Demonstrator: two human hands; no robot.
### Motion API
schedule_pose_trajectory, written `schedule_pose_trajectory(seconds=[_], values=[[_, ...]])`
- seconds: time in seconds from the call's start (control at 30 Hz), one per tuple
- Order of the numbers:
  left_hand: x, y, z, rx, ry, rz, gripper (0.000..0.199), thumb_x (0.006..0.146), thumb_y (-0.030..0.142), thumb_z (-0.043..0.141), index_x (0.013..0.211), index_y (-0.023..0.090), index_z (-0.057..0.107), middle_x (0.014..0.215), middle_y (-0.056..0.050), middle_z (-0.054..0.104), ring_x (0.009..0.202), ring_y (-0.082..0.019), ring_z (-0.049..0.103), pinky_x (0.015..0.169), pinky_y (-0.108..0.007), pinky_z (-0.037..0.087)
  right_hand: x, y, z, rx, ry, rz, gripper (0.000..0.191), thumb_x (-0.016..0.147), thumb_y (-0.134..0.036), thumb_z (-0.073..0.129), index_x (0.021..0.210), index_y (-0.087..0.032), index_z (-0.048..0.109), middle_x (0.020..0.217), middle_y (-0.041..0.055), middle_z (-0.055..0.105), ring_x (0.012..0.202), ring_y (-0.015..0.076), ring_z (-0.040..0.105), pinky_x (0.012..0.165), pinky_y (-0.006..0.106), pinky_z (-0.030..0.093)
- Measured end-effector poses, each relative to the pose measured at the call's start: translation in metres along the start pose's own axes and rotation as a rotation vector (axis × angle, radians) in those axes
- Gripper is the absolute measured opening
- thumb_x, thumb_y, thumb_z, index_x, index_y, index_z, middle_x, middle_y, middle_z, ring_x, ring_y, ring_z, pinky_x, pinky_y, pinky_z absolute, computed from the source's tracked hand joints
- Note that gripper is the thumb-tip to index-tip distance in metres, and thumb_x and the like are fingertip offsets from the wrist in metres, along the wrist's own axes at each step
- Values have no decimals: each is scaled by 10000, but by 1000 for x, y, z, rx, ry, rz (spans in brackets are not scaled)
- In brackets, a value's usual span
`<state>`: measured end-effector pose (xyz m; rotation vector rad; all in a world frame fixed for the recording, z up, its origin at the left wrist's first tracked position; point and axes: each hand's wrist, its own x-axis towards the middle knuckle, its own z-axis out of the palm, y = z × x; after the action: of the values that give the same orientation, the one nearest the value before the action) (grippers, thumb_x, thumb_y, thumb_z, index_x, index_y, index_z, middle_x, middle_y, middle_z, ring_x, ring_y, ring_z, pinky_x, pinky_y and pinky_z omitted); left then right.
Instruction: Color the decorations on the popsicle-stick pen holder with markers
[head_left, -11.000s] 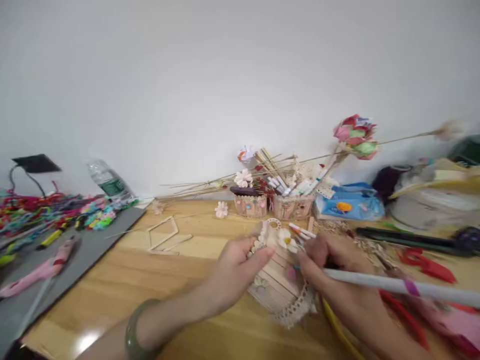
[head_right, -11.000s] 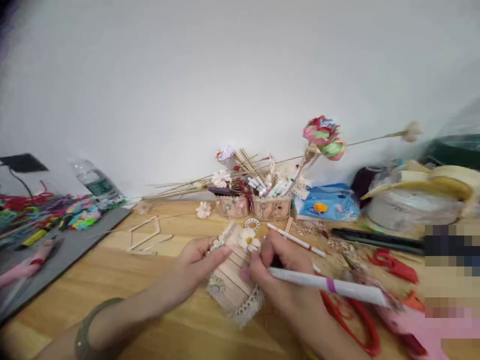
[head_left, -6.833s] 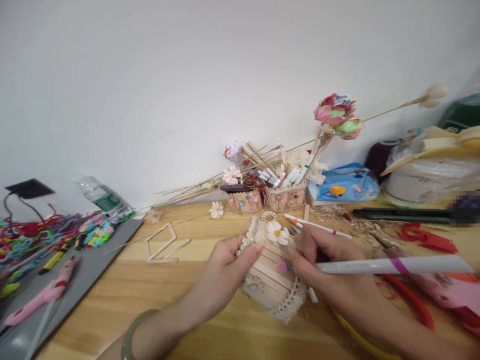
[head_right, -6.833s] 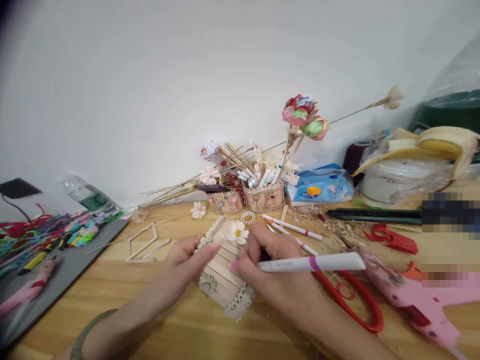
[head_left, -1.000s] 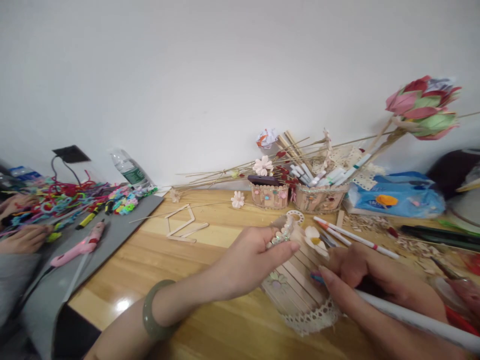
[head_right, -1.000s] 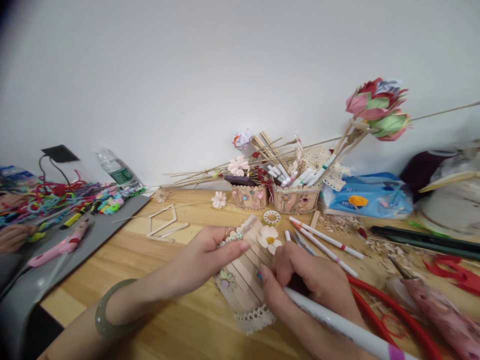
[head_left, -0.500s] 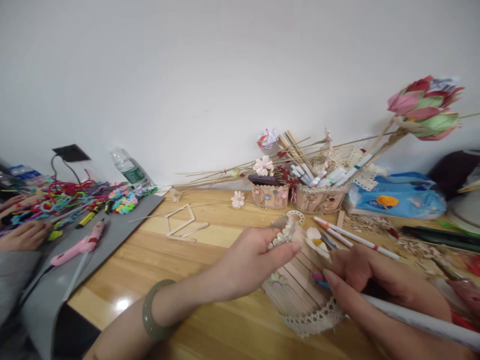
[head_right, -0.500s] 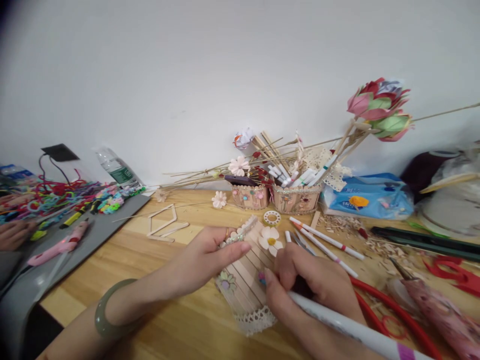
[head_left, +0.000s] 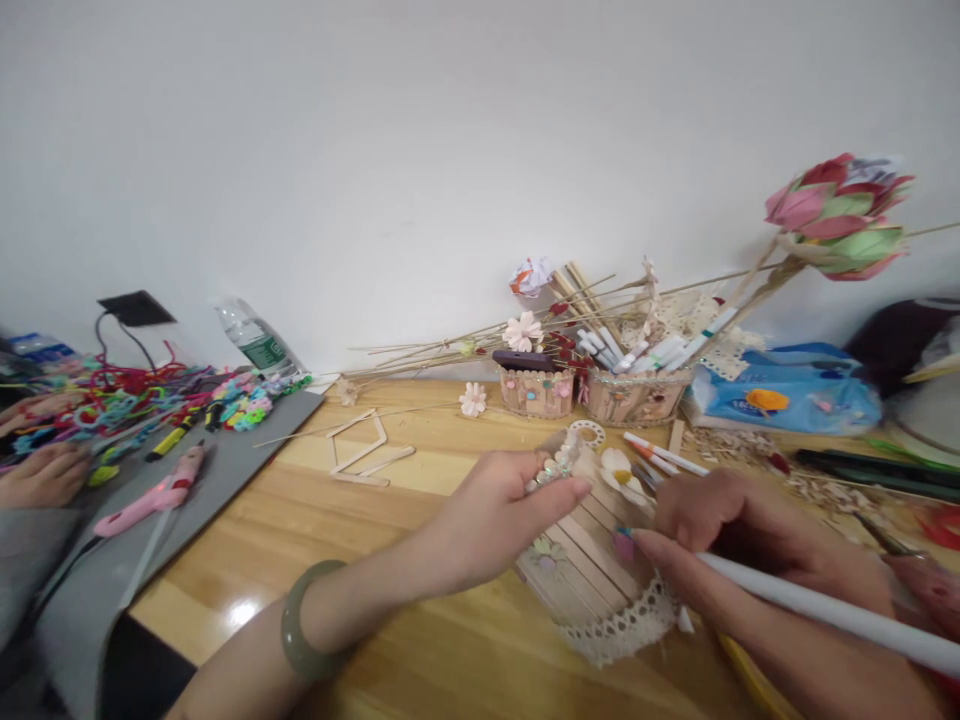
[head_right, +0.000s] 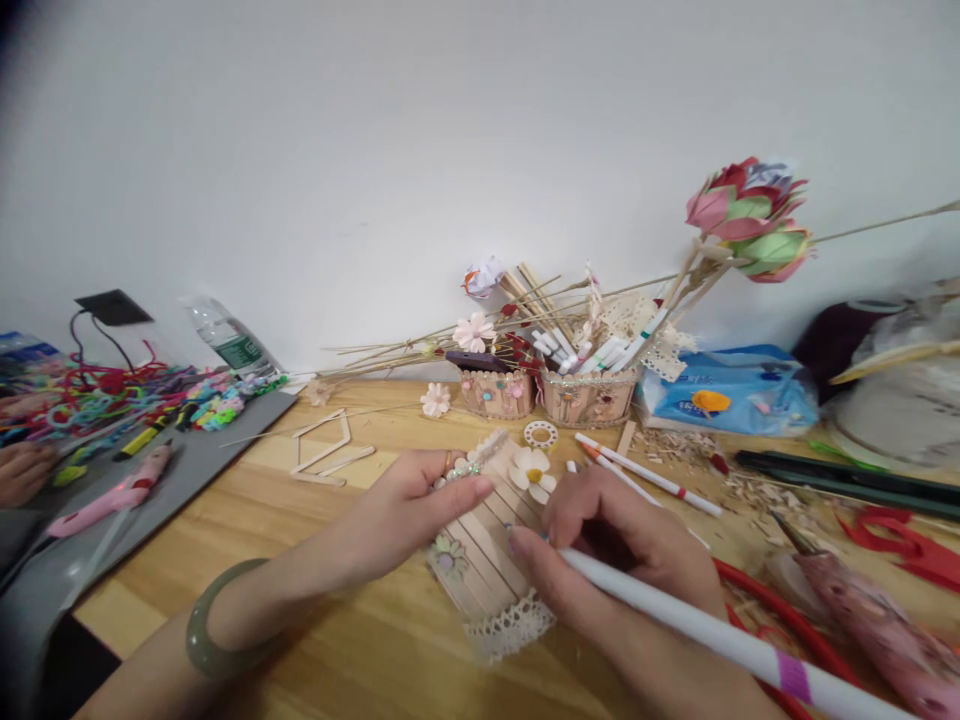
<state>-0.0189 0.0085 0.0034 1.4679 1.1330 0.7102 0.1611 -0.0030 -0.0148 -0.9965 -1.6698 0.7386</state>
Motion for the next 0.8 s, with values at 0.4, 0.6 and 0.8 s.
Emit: schedule_pose_trajectory(seconds=[0.4,0.6,0.8], values=[[4,1,-2,-90,6,-41,311,787,447,552,723,143,562,654,22,524,578,-88,439,543,-192,366,3,-6,0,-63,23,-16,228,717,-270,602,572,-256,426,473,-66,479,386,117,416,341,209,341],[4,0,-3,-99,-8,-60,291,803,431,536,787,142,568,706,11,539,620,-94,458,572,-195,380,2,-5,2,-152,-35,-158,290,771,-193,532,551,-245,350,462,-78,439,387,104,386,348,197,334],[4,-1,-4,-79,-2,-27,287,806,433,530,786,150,570,724,12,539,634,-96,455,582,-197,383,2,-7,3,-195,-32,-230,299,776,-187,517,555,-247,325,447,-83,424,364,98,391,336,193,339]])
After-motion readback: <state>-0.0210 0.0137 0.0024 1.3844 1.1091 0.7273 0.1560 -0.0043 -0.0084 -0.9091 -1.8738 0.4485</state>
